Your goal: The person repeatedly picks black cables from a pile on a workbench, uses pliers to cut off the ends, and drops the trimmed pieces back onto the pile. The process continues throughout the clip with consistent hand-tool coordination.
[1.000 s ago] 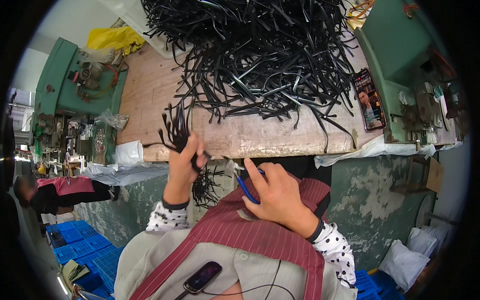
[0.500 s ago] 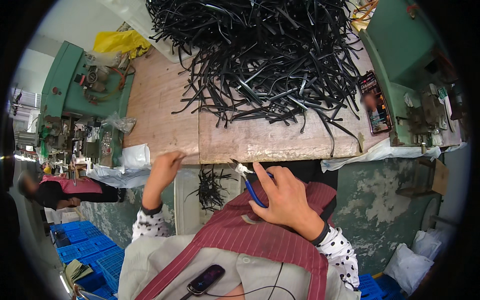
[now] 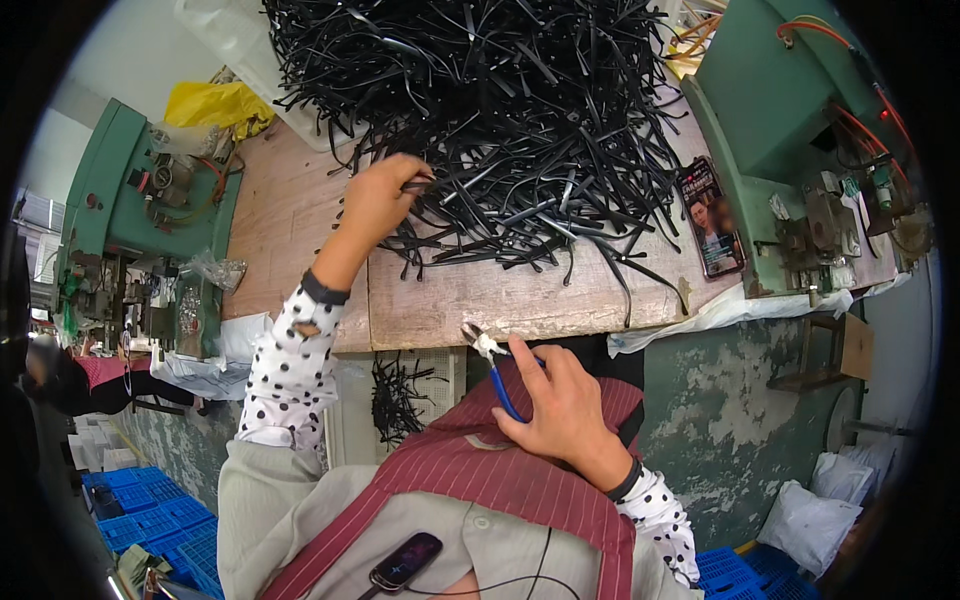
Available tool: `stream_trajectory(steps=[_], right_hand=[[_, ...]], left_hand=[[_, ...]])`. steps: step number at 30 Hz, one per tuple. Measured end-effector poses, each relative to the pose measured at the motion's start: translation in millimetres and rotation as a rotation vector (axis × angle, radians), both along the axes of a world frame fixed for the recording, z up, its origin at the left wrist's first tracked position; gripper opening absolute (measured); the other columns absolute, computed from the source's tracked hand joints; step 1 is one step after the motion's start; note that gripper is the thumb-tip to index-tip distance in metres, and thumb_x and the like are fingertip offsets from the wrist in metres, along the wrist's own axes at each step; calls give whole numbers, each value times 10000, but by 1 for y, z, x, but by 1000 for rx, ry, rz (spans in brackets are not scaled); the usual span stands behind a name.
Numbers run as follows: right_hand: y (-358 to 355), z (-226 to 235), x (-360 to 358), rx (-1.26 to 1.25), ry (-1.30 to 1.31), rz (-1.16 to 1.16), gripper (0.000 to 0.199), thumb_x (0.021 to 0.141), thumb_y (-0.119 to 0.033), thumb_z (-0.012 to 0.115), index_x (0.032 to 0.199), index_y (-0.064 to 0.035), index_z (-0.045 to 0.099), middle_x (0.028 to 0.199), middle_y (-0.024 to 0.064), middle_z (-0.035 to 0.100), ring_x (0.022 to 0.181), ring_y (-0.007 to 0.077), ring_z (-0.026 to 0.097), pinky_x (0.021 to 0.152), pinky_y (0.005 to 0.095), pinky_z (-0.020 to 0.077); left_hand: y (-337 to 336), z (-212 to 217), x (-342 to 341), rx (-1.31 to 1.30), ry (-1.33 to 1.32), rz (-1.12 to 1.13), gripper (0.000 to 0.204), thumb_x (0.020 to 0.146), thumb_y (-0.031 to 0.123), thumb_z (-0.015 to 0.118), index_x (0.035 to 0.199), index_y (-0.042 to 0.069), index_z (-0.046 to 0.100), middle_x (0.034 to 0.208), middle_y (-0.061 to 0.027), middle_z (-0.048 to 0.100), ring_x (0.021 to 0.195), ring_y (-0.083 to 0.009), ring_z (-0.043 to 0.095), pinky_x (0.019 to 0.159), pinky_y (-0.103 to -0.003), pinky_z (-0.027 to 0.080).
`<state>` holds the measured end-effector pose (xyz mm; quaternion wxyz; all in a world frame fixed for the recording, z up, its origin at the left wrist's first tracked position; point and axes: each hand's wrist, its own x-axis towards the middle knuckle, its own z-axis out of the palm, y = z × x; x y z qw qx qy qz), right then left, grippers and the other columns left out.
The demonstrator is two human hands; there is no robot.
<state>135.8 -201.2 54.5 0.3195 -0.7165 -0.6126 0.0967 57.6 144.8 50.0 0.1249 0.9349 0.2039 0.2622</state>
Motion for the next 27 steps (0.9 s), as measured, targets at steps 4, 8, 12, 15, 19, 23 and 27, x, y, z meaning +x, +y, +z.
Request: stream_trajectory(steps=[4, 8, 12, 15, 19, 23, 27], right_hand=[[8, -3, 0, 56, 77, -24, 945, 615, -266, 858, 1451, -33, 483, 1031, 167, 581, 877, 319, 601, 755, 388, 513], [15, 8, -2, 132, 158, -7, 948, 617, -270, 859, 1452, -26, 480, 1023, 163, 583, 874, 315, 600, 759, 390, 516], [19, 17, -4, 123, 158, 31, 937, 629, -280, 858, 1453, -35, 484, 1039, 152, 582, 877, 309, 601, 748, 393, 520], [18, 18, -6, 95, 163, 51, 951, 637, -283, 858, 1468, -36, 465, 1058, 150, 578, 887, 308, 603, 739, 395, 521], [19, 20, -9, 69, 165, 59, 970, 647, -285, 859, 1485, -35, 439, 1064, 156, 573, 885, 309, 601, 734, 394, 524], [20, 14, -13, 87, 173, 68, 959, 669, -279, 856, 1490, -26, 428, 1057, 164, 571, 875, 312, 603, 735, 396, 527], [15, 12, -13, 46, 199, 92, 938, 685, -274, 852, 1485, -17, 435, 1050, 168, 572, 869, 319, 612, 742, 399, 529]], left_hand=[[-55, 16, -24, -1208, -349, -130, 328, 1068, 354, 481, 1059, 54, 614, 786, -24, 611, 521, -86, 487, 502, -236, 404], [-110, 23, -51, -1697, -702, -403, 483, 1080, 509, 308, 999, 83, 522, 797, -10, 524, 447, -47, 300, 437, -197, 285], [-139, 23, -52, -1650, -933, -311, 478, 1060, 543, 334, 901, 107, 449, 733, -22, 483, 467, -43, 291, 437, -195, 269], [-149, 22, -50, -1491, -1004, -277, 475, 1055, 547, 340, 898, 111, 442, 728, -21, 478, 471, -45, 296, 438, -197, 282], [-161, 24, -46, -1355, -1059, -181, 470, 1055, 547, 346, 888, 117, 438, 711, -11, 454, 467, -46, 289, 436, -201, 295], [-166, 33, -43, -1359, -1046, -67, 455, 1068, 530, 336, 866, 135, 439, 689, 14, 425, 442, -33, 264, 422, -197, 273], [-147, 35, -51, -1585, -852, -130, 451, 1079, 508, 323, 858, 132, 436, 667, 23, 417, 441, -27, 258, 419, -195, 267]])
